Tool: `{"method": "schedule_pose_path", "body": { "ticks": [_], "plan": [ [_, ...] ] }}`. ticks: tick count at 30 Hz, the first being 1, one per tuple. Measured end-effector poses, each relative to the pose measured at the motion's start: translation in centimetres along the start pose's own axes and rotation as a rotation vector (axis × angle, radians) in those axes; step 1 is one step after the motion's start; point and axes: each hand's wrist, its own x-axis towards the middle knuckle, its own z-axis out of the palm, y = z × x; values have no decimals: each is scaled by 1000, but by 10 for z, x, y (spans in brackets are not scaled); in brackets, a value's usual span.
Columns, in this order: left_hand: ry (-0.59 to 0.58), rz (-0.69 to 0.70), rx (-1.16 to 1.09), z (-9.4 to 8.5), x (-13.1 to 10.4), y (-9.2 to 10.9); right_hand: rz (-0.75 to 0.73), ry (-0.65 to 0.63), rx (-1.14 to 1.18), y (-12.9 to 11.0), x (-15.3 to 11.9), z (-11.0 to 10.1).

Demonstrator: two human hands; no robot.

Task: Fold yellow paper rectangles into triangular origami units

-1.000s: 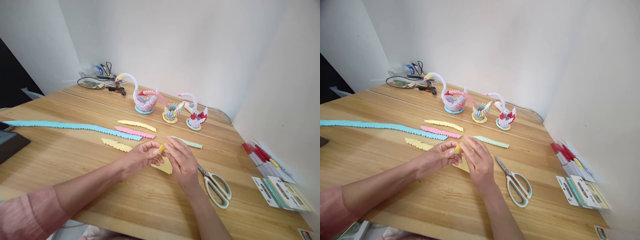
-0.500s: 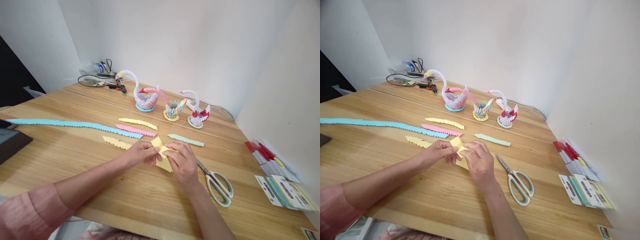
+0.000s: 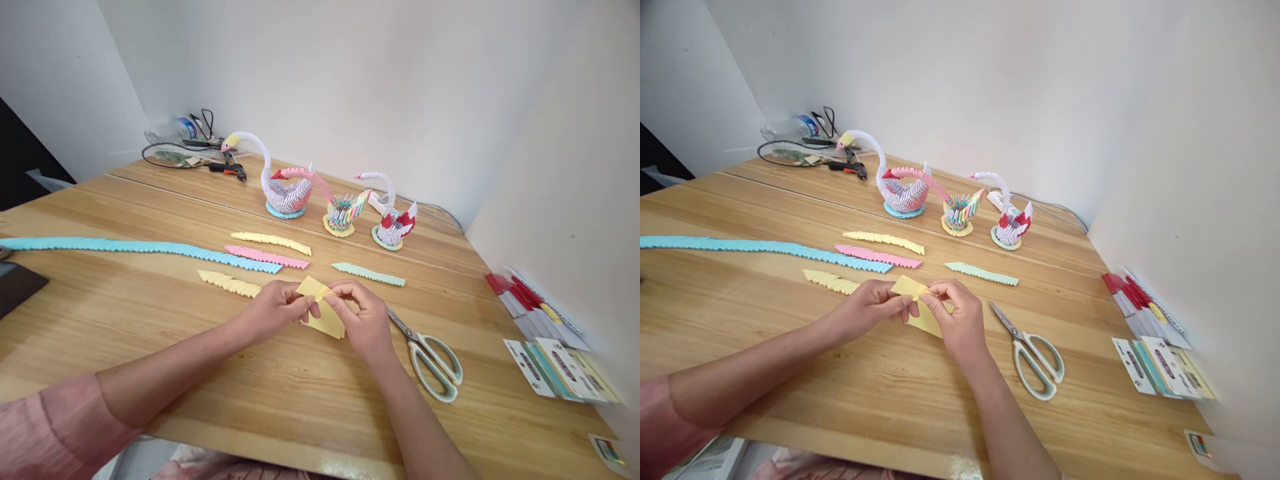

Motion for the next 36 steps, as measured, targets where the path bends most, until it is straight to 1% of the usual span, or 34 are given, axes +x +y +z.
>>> {"method": "schedule_pose_path", "body": {
  "ticks": [3,6,11,16,19,25,27,30,34,36],
  "plan": [
    [-50,15,11,0,-2,2,135,-2,63,-4,0,1],
    [-87,22,1,1,-3,3,198,5,121,-5,-1,1],
    [-104,16,-6,2,-3,5,246,4,165,-2,-2,3],
    [-112,19,-13,1,-3,4,243,10,193,-2,-1,4],
    [-85,15,-28,3,-2,2,251,18,195,-4,-1,6],
    [15,-13,-105,9,0,2,266,27,200,-4,-3,11],
    [18,-26,-124,10,0,3,268,23,242,-2,-3,12],
    [-12,-25,-134,10,1,3,300,-5,333,-2,-1,9],
    [-74,-30,-110,5,2,3,407,-131,410,-4,2,1],
    [-56,-40,-118,0,3,3,431,-185,456,-4,3,-2]
  ]
}}
